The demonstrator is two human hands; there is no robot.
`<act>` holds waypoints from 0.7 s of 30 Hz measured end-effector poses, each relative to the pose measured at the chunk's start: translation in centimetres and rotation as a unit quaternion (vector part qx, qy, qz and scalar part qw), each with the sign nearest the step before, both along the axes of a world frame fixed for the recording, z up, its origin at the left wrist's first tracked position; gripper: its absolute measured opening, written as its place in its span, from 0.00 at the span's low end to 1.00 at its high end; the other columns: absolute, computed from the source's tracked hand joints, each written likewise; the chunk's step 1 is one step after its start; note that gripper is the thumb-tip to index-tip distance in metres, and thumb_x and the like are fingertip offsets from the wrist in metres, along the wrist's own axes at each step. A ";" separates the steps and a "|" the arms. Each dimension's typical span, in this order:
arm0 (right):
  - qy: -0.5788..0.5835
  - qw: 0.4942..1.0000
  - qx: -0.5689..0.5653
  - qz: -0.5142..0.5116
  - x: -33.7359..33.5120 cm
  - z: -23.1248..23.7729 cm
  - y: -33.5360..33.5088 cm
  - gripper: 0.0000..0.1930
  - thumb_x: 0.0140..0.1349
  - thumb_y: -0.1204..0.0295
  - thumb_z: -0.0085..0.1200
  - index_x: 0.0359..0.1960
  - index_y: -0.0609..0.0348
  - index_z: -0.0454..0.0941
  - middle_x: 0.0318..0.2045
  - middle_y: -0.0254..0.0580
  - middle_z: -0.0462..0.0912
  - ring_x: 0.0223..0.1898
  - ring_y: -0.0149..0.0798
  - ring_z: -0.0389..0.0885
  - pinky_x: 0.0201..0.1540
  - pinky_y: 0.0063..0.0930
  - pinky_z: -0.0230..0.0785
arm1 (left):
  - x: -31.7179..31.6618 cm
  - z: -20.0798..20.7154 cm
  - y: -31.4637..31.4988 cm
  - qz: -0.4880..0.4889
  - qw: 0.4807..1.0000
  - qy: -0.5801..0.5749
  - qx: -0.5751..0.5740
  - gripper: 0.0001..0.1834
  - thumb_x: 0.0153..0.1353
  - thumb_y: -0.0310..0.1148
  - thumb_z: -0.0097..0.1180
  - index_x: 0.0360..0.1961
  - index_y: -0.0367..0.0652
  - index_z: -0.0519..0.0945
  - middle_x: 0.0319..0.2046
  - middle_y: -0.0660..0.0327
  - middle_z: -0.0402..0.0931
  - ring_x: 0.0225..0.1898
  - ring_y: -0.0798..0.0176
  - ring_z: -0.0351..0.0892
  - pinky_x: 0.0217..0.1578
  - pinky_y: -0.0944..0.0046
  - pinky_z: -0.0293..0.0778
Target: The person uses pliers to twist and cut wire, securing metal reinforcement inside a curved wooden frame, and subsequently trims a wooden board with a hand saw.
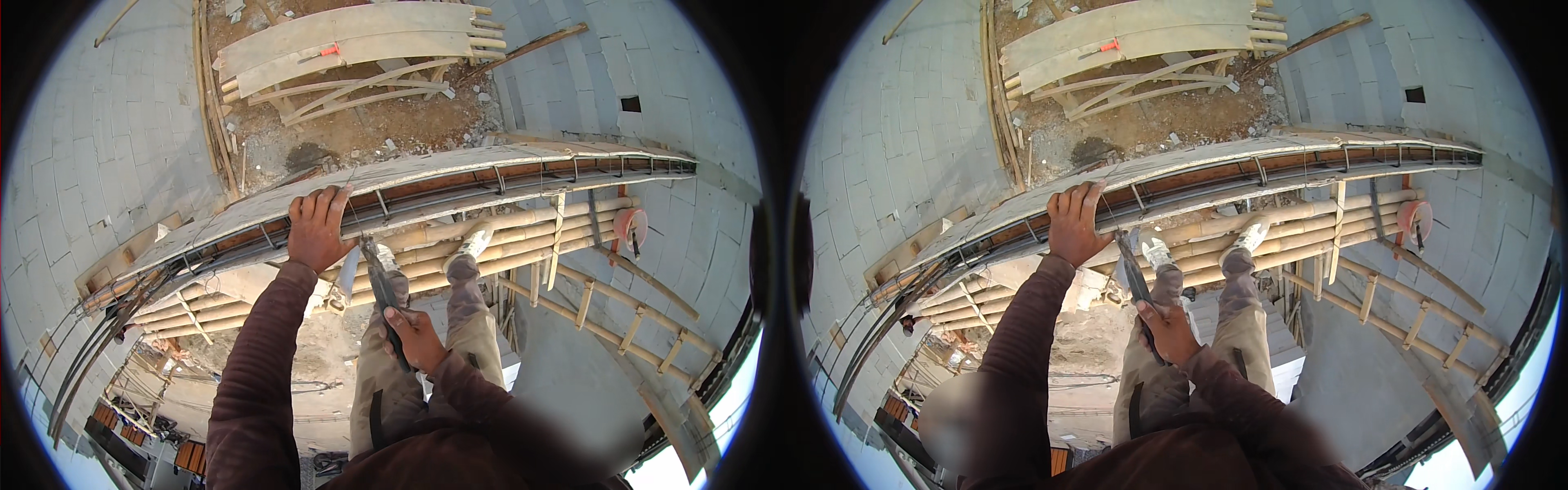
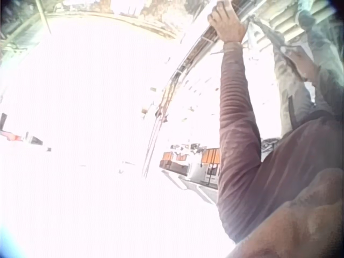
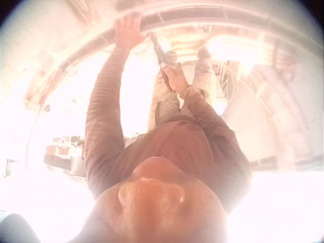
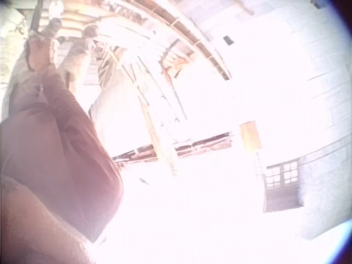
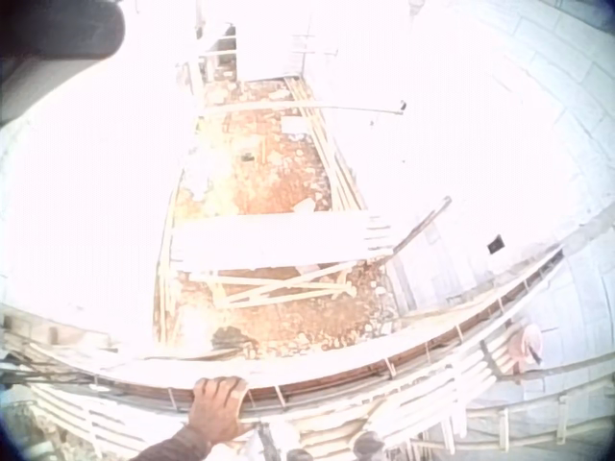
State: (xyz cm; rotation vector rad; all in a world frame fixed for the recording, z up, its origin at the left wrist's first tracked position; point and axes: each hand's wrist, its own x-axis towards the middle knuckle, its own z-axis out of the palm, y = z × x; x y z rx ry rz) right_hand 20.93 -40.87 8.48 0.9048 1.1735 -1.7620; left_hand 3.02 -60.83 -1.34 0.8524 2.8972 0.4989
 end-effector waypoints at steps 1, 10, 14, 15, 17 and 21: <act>-0.099 0.966 -0.202 -0.124 -0.1 0.0 -0.2 0.31 0.77 0.47 0.51 0.68 0.60 0.71 0.37 0.36 0.80 0.28 0.37 0.81 0.30 0.35 0.75 | 0.0 0.0 0.0 -0.001 1.000 0.000 0.001 0.62 0.34 0.53 0.83 0.74 0.50 0.68 0.61 0.59 0.72 0.62 0.53 0.68 0.65 0.43 0.57; -0.135 0.654 -0.628 -0.401 0.0 0.0 -4.9 0.33 0.78 0.40 0.41 0.68 0.55 0.68 0.27 0.25 0.69 0.23 0.18 0.69 0.23 0.18 0.65 | 0.2 -0.5 -0.1 -0.001 1.000 0.008 0.016 0.63 0.28 0.46 0.83 0.73 0.49 0.68 0.62 0.58 0.71 0.62 0.50 0.69 0.65 0.43 0.57; -0.179 0.780 -0.501 -0.330 -0.8 1.2 -4.9 0.30 0.77 0.40 0.45 0.56 0.56 0.76 0.27 0.25 0.73 0.23 0.24 0.74 0.26 0.21 0.72 | 0.1 -0.3 0.0 -0.003 1.000 0.006 0.014 0.64 0.28 0.46 0.83 0.73 0.49 0.68 0.61 0.57 0.72 0.61 0.50 0.69 0.65 0.42 0.57; -0.165 0.827 -0.450 -0.294 -1.1 1.6 -4.6 0.30 0.76 0.40 0.46 0.54 0.56 0.77 0.28 0.25 0.74 0.23 0.26 0.75 0.27 0.22 0.74 | 0.1 -0.2 0.0 -0.004 1.000 0.006 0.012 0.63 0.29 0.47 0.83 0.73 0.50 0.69 0.61 0.58 0.72 0.61 0.51 0.70 0.65 0.43 0.58; -0.185 0.907 -0.315 -0.210 -1.9 2.3 -3.9 0.29 0.70 0.42 0.59 0.46 0.60 0.78 0.28 0.32 0.81 0.23 0.32 0.81 0.28 0.27 0.78 | -0.2 0.0 0.2 -0.002 1.000 0.022 0.018 0.61 0.31 0.49 0.83 0.72 0.51 0.70 0.60 0.59 0.73 0.61 0.52 0.70 0.64 0.44 0.58; -0.109 0.990 -0.049 -0.073 -3.2 2.7 -3.2 0.22 0.59 0.56 0.76 0.32 0.61 0.80 0.20 0.39 0.81 0.17 0.31 0.81 0.19 0.26 0.73 | -0.3 -0.1 0.3 0.004 0.999 0.027 0.026 0.60 0.32 0.50 0.83 0.72 0.53 0.71 0.59 0.59 0.74 0.60 0.52 0.71 0.65 0.44 0.57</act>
